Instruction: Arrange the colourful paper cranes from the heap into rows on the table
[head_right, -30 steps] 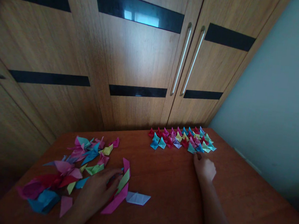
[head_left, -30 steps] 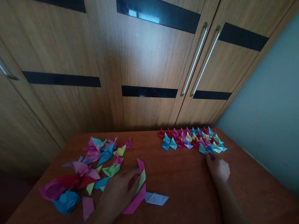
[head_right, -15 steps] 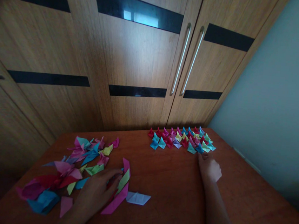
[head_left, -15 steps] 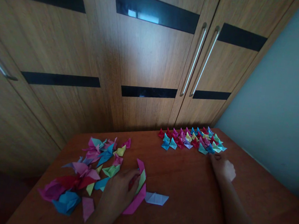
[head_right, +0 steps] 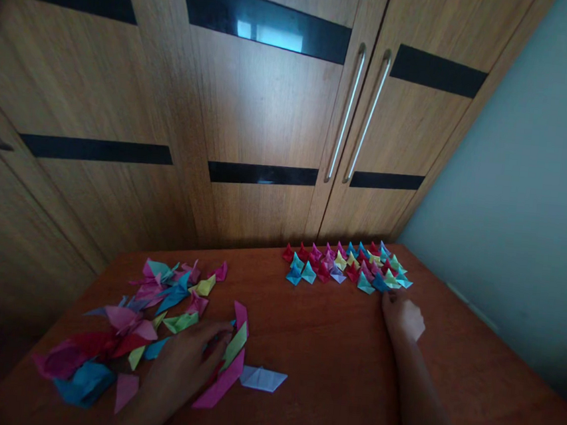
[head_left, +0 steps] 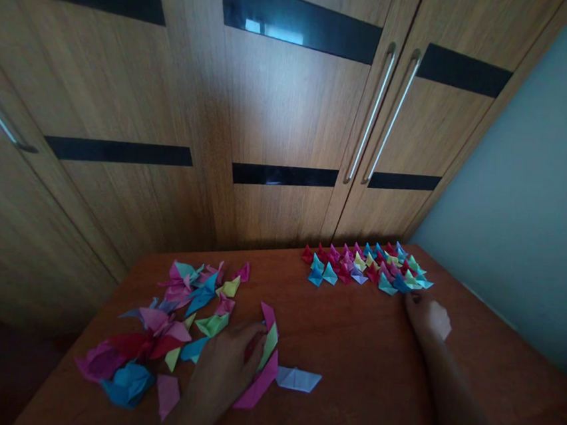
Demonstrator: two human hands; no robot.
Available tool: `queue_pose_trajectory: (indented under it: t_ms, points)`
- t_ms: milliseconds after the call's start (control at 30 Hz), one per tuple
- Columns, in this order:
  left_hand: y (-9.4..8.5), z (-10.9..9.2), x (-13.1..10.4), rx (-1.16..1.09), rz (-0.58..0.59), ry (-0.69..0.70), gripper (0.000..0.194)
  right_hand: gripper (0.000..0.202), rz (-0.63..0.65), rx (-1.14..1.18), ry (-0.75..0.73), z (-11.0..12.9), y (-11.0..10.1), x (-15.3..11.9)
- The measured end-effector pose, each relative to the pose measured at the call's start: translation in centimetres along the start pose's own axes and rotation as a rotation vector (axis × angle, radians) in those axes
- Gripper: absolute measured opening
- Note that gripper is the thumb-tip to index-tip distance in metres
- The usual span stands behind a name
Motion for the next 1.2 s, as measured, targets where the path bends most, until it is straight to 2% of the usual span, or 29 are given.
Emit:
queue_pose_trajectory:
  t_ms: [267, 367, 467, 567, 700, 800, 900, 1100, 1200]
  points:
    - [0.0, 0.0, 0.2, 0.014, 0.018, -0.002, 0.024, 0.04, -0.026, -0.002, -0.014, 0.2, -0.5, -0.1]
    - [0.0, -0.1, 0.2, 0.018, 0.022, -0.002, 0.025, 0.038, -0.119, 0.025, -0.029, 1.2, -1.6, -1.2]
    - [-0.2, -0.3, 0.1, 0.017, 0.021, -0.014, 0.025, 0.038, -0.268, 0.069, -0.061, 3.7, -3.2, -2.6]
    - [-0.2, -0.4, 0.1, 0.012, 0.019, -0.035, 0.024, 0.036, -0.349, 0.123, -0.168, 7.6, -4.2, -4.0]
    - [-0.2, -0.4, 0.1, 0.008, 0.026, -0.019, 0.023, 0.028, -0.303, 0.228, -0.332, 12.6, -3.8, -5.7]
    - [-0.1, 0.0, 0.3, 0.01, 0.018, -0.019, 0.024, 0.026, -0.208, 0.282, -0.399, 13.9, -2.7, -6.2]
    - [-0.2, 0.2, 0.4, 0.017, 0.013, -0.018, 0.025, 0.029, -0.152, 0.254, -0.355, 11.9, -2.0, -5.7]
    - [-0.1, 0.0, 0.3, 0.009, 0.029, 0.008, 0.025, 0.037, -0.114, 0.12, -0.087, 3.7, -1.6, -3.8]
    - [-0.1, 0.0, 0.3, 0.016, 0.015, 0.013, 0.024, 0.042, -0.047, 0.117, 0.004, 1.4, -1.0, -3.2]
Point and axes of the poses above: each hand's wrist, its own x-axis towards the middle knuckle, its own y-axis out of the palm, z = x × y, the point moved 5 cm from there along x, towards the middle knuckle, and after that the axes turned 15 degrees about -y, right-handed, at the moved point
